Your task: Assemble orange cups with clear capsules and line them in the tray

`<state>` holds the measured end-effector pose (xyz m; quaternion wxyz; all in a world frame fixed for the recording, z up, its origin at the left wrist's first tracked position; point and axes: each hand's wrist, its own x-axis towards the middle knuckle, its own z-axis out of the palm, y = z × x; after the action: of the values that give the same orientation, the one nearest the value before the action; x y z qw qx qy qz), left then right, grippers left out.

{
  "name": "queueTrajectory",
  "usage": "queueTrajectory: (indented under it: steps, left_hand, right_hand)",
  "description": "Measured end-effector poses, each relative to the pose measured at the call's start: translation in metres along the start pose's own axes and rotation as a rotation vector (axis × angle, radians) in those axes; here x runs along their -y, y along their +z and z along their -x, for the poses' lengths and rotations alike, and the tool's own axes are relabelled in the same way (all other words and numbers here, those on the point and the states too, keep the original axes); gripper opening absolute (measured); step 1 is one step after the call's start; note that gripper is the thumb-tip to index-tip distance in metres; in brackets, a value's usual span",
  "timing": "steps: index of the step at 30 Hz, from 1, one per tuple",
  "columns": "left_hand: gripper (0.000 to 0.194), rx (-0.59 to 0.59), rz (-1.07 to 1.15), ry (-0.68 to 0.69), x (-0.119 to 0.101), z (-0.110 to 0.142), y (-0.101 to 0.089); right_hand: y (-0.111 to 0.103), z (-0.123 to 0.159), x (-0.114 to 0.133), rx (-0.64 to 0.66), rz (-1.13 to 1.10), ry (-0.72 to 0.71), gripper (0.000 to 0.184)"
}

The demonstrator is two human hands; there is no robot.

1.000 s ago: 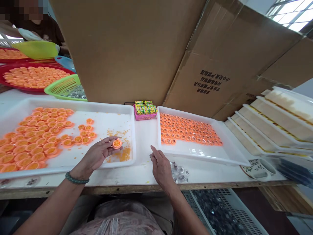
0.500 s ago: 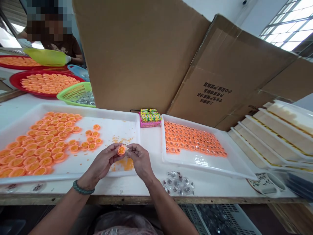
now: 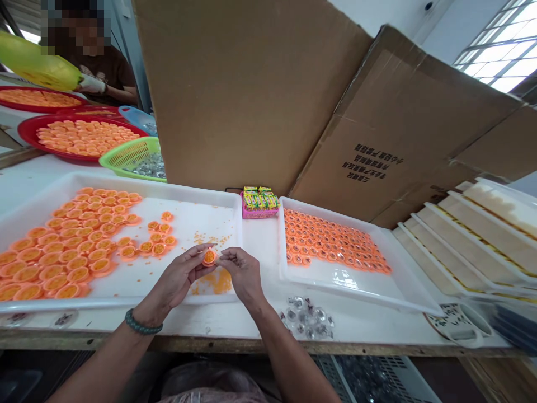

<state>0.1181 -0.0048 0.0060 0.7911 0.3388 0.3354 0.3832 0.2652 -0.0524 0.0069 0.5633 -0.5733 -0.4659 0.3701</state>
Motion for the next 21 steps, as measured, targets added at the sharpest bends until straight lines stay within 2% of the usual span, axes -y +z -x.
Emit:
queueTrajectory:
  steps: [4,6,9,12,17,21]
  left_hand:
    - [0.037,-0.008,-0.015,0.008,-0.001,0.0,0.002]
    - [0.039,-0.041,-0.029,0.003,-0.001,-0.001,0.002]
    - [0.037,-0.087,-0.064,0.001,0.001,-0.001,0.003]
    - [0.032,-0.067,-0.099,0.029,0.002,-0.001,0.005]
    - [0.036,-0.027,-0.138,0.015,0.004,-0.001,0.005]
    - [0.036,-0.034,-0.114,0.007,0.003,-0.001,0.006]
  right_hand:
    - [-0.004,-0.005,0.006,0.052,0.235,-0.142,0.011]
    - [-0.007,-0.009,0.009,0.089,0.292,-0.135,0.009]
    - [-0.01,-0.016,0.014,0.139,0.283,-0.065,0.002]
    - [-0.011,-0.022,0.019,0.216,0.238,-0.011,0.007]
    - [-0.007,-0.032,0.027,0.31,0.419,-0.128,0.009]
    - [-0.004,-0.031,0.027,0.338,0.383,-0.145,0.015]
